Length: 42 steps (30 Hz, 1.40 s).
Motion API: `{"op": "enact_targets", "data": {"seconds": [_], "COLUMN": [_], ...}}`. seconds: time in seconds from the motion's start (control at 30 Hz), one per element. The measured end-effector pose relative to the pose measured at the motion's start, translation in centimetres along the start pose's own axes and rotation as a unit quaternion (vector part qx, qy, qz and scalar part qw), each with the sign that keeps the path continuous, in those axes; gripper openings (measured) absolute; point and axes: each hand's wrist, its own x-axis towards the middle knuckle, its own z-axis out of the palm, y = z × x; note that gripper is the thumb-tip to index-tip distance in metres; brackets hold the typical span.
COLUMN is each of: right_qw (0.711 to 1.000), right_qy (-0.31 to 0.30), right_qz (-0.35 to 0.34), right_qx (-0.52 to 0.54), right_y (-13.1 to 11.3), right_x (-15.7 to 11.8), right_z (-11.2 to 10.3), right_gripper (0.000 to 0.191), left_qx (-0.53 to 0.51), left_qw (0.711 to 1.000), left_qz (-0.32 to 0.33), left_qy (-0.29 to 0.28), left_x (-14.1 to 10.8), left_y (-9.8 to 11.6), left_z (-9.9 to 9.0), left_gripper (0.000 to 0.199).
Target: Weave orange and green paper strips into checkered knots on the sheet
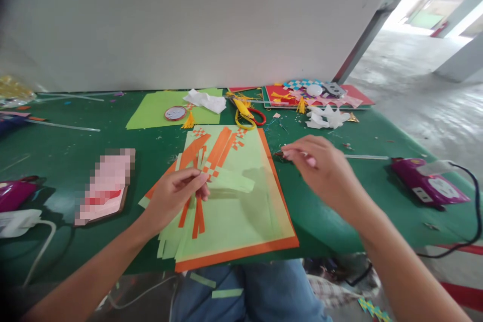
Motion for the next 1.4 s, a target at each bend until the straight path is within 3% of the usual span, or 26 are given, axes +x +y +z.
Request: {"op": "enact_targets", "data": {"seconds": [0.1, 0.2, 0.3, 0.43, 0.8, 1.17, 1.27, 1.4], "right_qw": [0.991, 0.956, 0.916, 0.900, 0.919, 0.932, 0.919, 0.888], "right_qy": [-0.095, -0.215, -0.274, -0.281, -0.291, -0.306, -0.339, -0.436], "right_qz": [-0.043, -0.013, 0.038, 0.080, 0.030, 0.050, 0.065, 0.019], "right_qx": [0.083, 0.199, 0.291, 0.323, 0.263, 0.190, 0.189, 0.147], "right_y": [-2.3, -3.9, -4.5, -4.8, -5.4, -6.0, -5.6, -4.2], "right_x": [-0.1, 0.3, 0.7, 0.8, 0.5, 0.7, 1.2, 2.8], "right_z": [2.8, 5.1, 6.3, 6.6, 6.6, 6.9, 6.9, 6.6], "right_gripper": [0.022, 0.026, 0.030, 0.027, 0.021, 0.032, 0.036, 0.043], "left_qx": [0.024, 0.051, 0.069, 0.086, 0.065, 0.085, 0.082, 0.043], "left_qw": [0.999, 0.997, 0.994, 0.993, 0.996, 0.995, 0.996, 0.988], "left_qz": [0.022, 0.041, 0.059, 0.062, 0.023, 0.049, 0.039, 0.060], "left_qy": [-0.026, -0.050, -0.053, -0.046, -0.050, 0.019, 0.026, 0.134], "left_x": [-0.2, -0.3, -0.3, -0.2, 0.1, -0.1, 0.1, 0.4], "left_y": [0.0, -0.2, -0.4, -0.4, -0.6, -0.9, -0.9, -1.0], "left_z": [0.2, 0.1, 0.1, 0.2, 0.9, 1.2, 1.2, 0.8], "left_gripper": [0.033, 0.033, 0.033, 0.031, 0.033, 0.039, 0.036, 0.023]}}
